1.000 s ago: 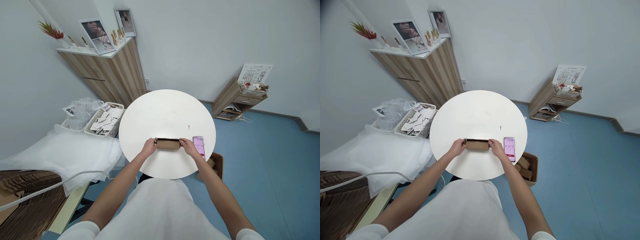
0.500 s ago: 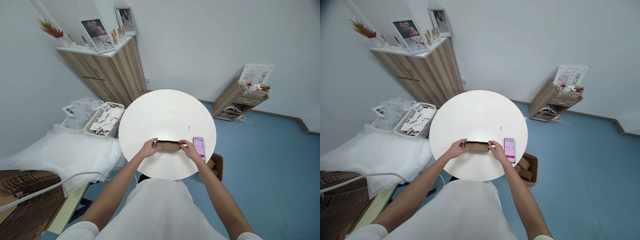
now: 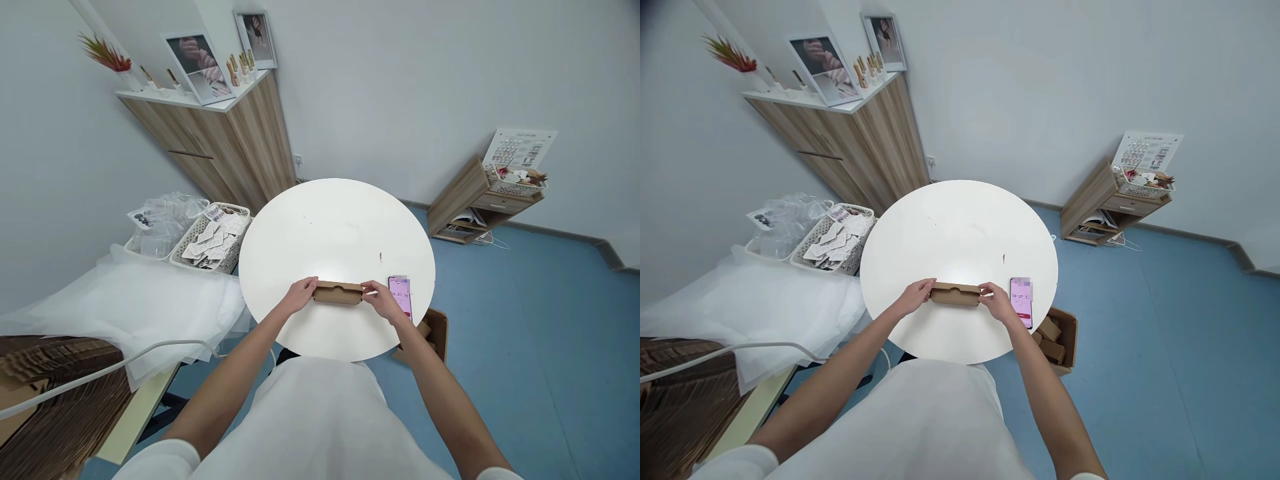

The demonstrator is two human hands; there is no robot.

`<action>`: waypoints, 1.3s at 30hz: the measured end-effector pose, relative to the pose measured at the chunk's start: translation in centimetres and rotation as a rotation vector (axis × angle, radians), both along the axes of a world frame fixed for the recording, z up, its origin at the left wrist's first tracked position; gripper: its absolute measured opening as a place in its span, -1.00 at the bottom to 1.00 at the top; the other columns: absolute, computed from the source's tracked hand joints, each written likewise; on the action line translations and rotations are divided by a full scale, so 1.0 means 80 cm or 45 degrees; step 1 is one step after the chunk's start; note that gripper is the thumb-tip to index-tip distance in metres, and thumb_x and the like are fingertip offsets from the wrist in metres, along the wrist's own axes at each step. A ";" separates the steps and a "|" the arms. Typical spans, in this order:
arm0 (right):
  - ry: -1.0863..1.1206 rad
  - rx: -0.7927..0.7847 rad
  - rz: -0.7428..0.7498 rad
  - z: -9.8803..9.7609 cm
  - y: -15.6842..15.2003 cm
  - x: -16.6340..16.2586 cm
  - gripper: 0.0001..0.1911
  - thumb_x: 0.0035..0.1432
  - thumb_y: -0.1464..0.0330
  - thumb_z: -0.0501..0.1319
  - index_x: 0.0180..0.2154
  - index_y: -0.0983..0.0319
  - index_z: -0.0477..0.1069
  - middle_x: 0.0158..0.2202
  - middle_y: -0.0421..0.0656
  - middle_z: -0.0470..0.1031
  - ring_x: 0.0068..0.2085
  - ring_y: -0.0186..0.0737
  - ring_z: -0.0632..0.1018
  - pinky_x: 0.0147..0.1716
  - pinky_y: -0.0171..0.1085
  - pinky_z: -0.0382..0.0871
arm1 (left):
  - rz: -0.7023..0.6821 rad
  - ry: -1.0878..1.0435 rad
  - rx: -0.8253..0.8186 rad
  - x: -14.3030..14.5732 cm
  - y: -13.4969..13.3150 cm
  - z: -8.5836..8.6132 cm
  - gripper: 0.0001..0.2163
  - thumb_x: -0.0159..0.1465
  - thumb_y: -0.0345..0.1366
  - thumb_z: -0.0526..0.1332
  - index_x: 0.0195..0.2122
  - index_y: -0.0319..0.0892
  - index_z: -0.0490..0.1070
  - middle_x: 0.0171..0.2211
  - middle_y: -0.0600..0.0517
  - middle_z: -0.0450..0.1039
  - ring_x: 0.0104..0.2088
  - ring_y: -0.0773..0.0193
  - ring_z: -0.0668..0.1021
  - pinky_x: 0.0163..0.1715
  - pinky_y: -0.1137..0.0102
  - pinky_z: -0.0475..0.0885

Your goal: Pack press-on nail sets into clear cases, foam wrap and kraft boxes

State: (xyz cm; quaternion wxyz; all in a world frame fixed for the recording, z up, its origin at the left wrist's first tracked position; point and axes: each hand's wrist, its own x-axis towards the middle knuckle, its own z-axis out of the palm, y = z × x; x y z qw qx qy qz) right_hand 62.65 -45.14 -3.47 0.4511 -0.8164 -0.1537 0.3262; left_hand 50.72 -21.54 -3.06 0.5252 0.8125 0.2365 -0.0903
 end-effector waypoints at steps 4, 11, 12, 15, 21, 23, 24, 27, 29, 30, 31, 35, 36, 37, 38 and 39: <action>0.015 -0.001 0.010 0.006 -0.002 -0.002 -0.66 -0.08 0.35 0.14 -0.16 0.11 0.33 -0.12 -0.15 0.37 -0.32 -0.29 0.48 -0.47 -0.33 0.30 | 0.024 0.015 -0.023 0.000 0.001 -0.007 -0.54 0.18 0.00 -0.06 -0.01 -0.14 0.30 -0.29 0.00 0.41 -0.39 0.30 0.45 -0.36 0.41 0.35; 0.256 0.079 -0.042 0.005 -0.004 -0.004 -0.64 0.06 0.17 0.02 -0.10 0.12 0.29 -0.04 -0.13 0.35 -0.24 -0.27 0.51 -0.29 -0.28 0.34 | 0.148 0.114 -0.252 -0.004 0.009 -0.016 -0.50 0.13 0.00 0.05 0.05 -0.14 0.22 -0.14 -0.08 0.37 -0.28 0.30 0.47 -0.34 0.42 0.39; 0.262 0.062 -0.064 0.003 -0.002 -0.005 -0.62 0.07 0.14 0.01 -0.10 0.13 0.29 -0.05 -0.12 0.36 -0.26 -0.27 0.52 -0.28 -0.28 0.34 | 0.158 0.144 -0.288 -0.004 0.010 -0.017 -0.51 0.13 0.01 0.06 0.04 -0.12 0.23 -0.12 -0.08 0.36 -0.27 0.29 0.47 -0.34 0.42 0.40; 0.226 -0.014 -0.117 -0.008 0.004 -0.008 -0.59 0.03 0.12 0.07 -0.10 0.16 0.29 -0.09 -0.10 0.38 -0.32 -0.27 0.53 -0.28 -0.26 0.34 | 0.183 0.222 -0.349 -0.003 0.013 -0.019 -0.52 0.08 -0.02 0.13 0.01 -0.11 0.26 -0.13 -0.07 0.38 -0.26 0.28 0.47 -0.34 0.41 0.41; 0.181 0.040 -0.163 -0.025 0.008 -0.016 -0.57 0.00 0.19 0.10 -0.06 0.17 0.27 -0.14 -0.10 0.42 -0.36 -0.29 0.52 -0.31 -0.27 0.36 | 0.089 0.173 -0.447 -0.009 0.014 -0.022 -0.57 0.06 -0.07 0.16 -0.06 -0.11 0.33 -0.17 -0.05 0.39 -0.23 0.26 0.47 -0.28 0.38 0.39; 0.120 0.080 -0.188 -0.027 0.007 -0.020 -0.58 -0.02 0.22 0.13 -0.07 0.17 0.29 -0.15 -0.11 0.42 -0.35 -0.29 0.52 -0.29 -0.24 0.36 | 0.113 0.085 -0.405 -0.010 0.011 -0.024 -0.60 0.07 -0.12 0.17 -0.07 -0.14 0.34 -0.17 -0.06 0.39 -0.24 0.26 0.48 -0.26 0.36 0.39; 0.095 0.107 -0.195 -0.029 0.006 -0.022 -0.58 -0.03 0.24 0.14 -0.08 0.16 0.29 -0.14 -0.12 0.42 -0.34 -0.28 0.52 -0.28 -0.23 0.36 | 0.134 0.040 -0.368 -0.011 0.010 -0.026 -0.61 0.06 -0.17 0.19 -0.07 -0.15 0.34 -0.16 -0.06 0.38 -0.25 0.26 0.48 -0.26 0.36 0.39; 0.080 0.216 -0.207 -0.035 0.004 -0.034 -0.58 -0.07 0.32 0.15 -0.09 0.15 0.28 -0.06 -0.12 0.37 -0.25 -0.25 0.51 -0.22 -0.21 0.36 | 0.183 -0.060 -0.261 -0.016 0.002 -0.035 -0.60 0.04 -0.33 0.20 -0.05 -0.13 0.30 -0.11 -0.07 0.34 -0.25 0.25 0.50 -0.28 0.35 0.41; 0.113 0.280 -0.234 -0.042 0.003 -0.045 -0.58 -0.09 0.36 0.15 -0.10 0.16 0.27 -0.03 -0.11 0.34 -0.18 -0.22 0.50 -0.19 -0.21 0.35 | 0.207 -0.092 -0.234 -0.022 -0.005 -0.042 -0.60 0.03 -0.40 0.18 -0.05 -0.13 0.28 -0.10 -0.07 0.33 -0.22 0.24 0.50 -0.27 0.35 0.42; 0.130 0.300 -0.256 -0.046 0.002 -0.052 -0.59 -0.10 0.37 0.15 -0.11 0.16 0.27 -0.03 -0.11 0.34 -0.14 -0.20 0.49 -0.17 -0.21 0.35 | 0.220 -0.108 -0.236 -0.026 -0.009 -0.045 -0.60 0.03 -0.42 0.17 -0.06 -0.14 0.27 -0.09 -0.07 0.33 -0.19 0.23 0.50 -0.24 0.35 0.41; 0.145 0.311 -0.280 -0.051 0.001 -0.058 -0.60 -0.11 0.37 0.16 -0.13 0.16 0.27 -0.03 -0.11 0.35 -0.10 -0.19 0.47 -0.16 -0.21 0.34 | 0.226 -0.124 -0.247 -0.030 -0.013 -0.049 -0.62 0.03 -0.44 0.16 -0.08 -0.15 0.27 -0.08 -0.07 0.33 -0.16 0.23 0.49 -0.21 0.35 0.41; 0.176 0.310 -0.374 -0.066 -0.004 -0.084 -0.65 -0.10 0.34 0.17 -0.18 0.19 0.28 -0.08 -0.08 0.38 -0.04 -0.15 0.43 -0.12 -0.20 0.33 | 0.208 -0.134 -0.267 -0.046 -0.027 -0.061 -0.68 0.03 -0.41 0.19 -0.15 -0.19 0.28 -0.07 -0.08 0.35 -0.09 0.21 0.45 -0.14 0.34 0.38; 0.173 0.309 -0.401 -0.069 -0.005 -0.089 -0.65 -0.09 0.33 0.17 -0.17 0.19 0.28 -0.08 -0.07 0.39 -0.05 -0.15 0.44 -0.12 -0.20 0.33 | 0.222 -0.107 -0.241 -0.049 -0.031 -0.064 -0.68 0.03 -0.38 0.20 -0.14 -0.19 0.27 -0.09 -0.09 0.36 -0.11 0.21 0.46 -0.16 0.34 0.38; 0.161 0.306 -0.430 -0.071 -0.005 -0.094 -0.63 -0.09 0.32 0.18 -0.16 0.20 0.27 -0.09 -0.06 0.39 -0.06 -0.15 0.44 -0.13 -0.20 0.34 | 0.252 -0.071 -0.197 -0.051 -0.034 -0.066 -0.65 0.04 -0.34 0.20 -0.12 -0.20 0.26 -0.10 -0.10 0.37 -0.13 0.22 0.47 -0.18 0.34 0.39; 0.142 0.295 -0.455 -0.074 -0.005 -0.098 -0.60 -0.08 0.31 0.18 -0.13 0.21 0.25 -0.09 -0.05 0.39 -0.08 -0.16 0.45 -0.14 -0.20 0.35 | 0.286 -0.031 -0.142 -0.052 -0.036 -0.069 -0.61 0.05 -0.29 0.21 -0.08 -0.20 0.24 -0.11 -0.11 0.38 -0.16 0.22 0.48 -0.20 0.34 0.40; 0.116 0.274 -0.475 -0.077 -0.005 -0.102 -0.55 -0.08 0.30 0.17 -0.08 0.21 0.23 -0.10 -0.05 0.39 -0.10 -0.17 0.46 -0.15 -0.20 0.36 | 0.311 0.003 -0.082 -0.053 -0.039 -0.071 -0.57 0.05 -0.26 0.21 -0.04 -0.21 0.21 -0.13 -0.12 0.38 -0.18 0.23 0.49 -0.22 0.35 0.40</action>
